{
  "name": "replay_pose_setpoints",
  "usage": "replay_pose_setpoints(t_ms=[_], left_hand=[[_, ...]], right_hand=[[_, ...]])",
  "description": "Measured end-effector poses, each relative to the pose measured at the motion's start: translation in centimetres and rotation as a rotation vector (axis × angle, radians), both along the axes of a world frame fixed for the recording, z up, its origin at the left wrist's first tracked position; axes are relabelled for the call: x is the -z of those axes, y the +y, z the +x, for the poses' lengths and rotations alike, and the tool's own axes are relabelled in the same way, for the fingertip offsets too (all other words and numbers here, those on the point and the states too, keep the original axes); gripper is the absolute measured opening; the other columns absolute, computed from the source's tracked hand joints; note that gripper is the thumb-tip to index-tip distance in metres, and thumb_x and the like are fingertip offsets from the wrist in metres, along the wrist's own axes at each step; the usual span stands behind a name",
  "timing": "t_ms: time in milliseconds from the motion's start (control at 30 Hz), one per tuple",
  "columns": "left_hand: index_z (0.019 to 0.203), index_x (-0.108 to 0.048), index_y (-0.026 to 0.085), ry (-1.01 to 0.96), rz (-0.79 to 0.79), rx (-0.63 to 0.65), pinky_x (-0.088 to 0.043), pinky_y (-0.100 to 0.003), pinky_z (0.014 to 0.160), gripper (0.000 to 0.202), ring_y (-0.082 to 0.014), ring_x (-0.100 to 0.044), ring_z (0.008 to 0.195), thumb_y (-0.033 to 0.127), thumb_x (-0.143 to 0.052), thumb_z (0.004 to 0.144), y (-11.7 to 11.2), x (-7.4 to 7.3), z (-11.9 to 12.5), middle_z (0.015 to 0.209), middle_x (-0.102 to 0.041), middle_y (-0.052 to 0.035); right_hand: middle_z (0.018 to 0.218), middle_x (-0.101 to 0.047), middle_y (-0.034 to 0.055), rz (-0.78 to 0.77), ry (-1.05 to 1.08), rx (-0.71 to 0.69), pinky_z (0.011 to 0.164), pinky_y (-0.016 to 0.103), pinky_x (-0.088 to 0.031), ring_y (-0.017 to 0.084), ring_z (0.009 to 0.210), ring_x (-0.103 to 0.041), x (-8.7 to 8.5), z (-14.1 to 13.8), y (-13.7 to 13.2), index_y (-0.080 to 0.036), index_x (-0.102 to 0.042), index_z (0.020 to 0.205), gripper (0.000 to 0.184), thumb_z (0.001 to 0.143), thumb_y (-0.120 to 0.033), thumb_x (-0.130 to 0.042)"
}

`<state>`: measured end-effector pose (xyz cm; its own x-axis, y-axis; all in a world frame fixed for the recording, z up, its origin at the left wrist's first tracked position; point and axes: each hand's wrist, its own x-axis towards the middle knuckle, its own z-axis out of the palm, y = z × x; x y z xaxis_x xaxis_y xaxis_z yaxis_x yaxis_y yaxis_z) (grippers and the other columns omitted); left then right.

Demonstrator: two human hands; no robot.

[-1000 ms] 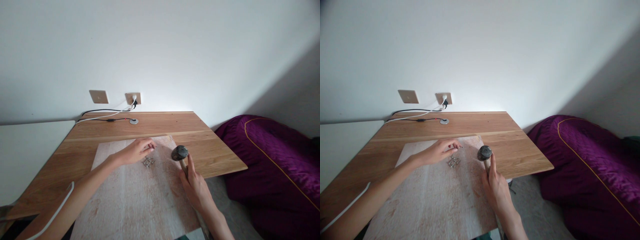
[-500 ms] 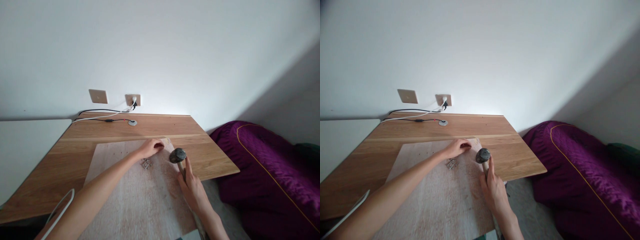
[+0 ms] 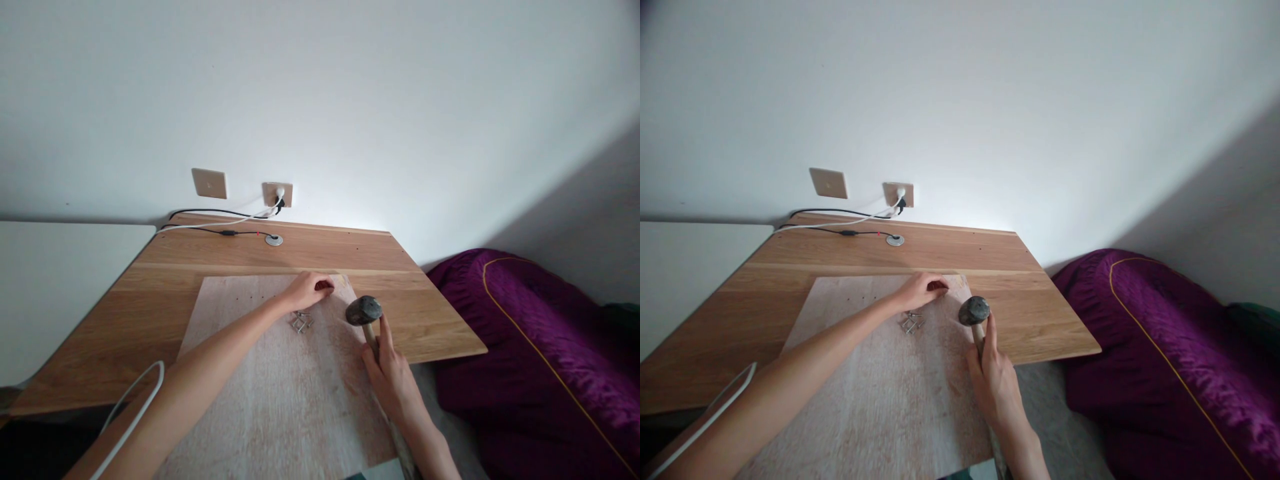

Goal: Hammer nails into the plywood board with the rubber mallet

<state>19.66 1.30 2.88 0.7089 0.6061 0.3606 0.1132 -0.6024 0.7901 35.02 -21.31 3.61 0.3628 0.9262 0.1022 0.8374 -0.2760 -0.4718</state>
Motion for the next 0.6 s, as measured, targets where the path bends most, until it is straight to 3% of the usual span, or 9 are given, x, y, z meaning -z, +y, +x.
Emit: replay_pose_setpoints(t_ms=[600], left_hand=[[0.096, -0.079, 0.017, 0.021, 0.012, -0.002, -0.052, -0.027, 0.075, 0.014, -0.0196, -0.074, 0.082, 0.012, -0.068, 0.089, -0.06, -0.27, -0.10, 0.091, -0.081, -0.0057]], right_hand=[[0.093, -0.078, 0.0133, -0.007, 0.019, 0.005, 0.071, 0.034, -0.052, 0.029, 0.079, -0.077, -0.17, -0.09, -0.01, -0.002, -0.014, 0.168, 0.074, 0.106, -0.037, -0.033]])
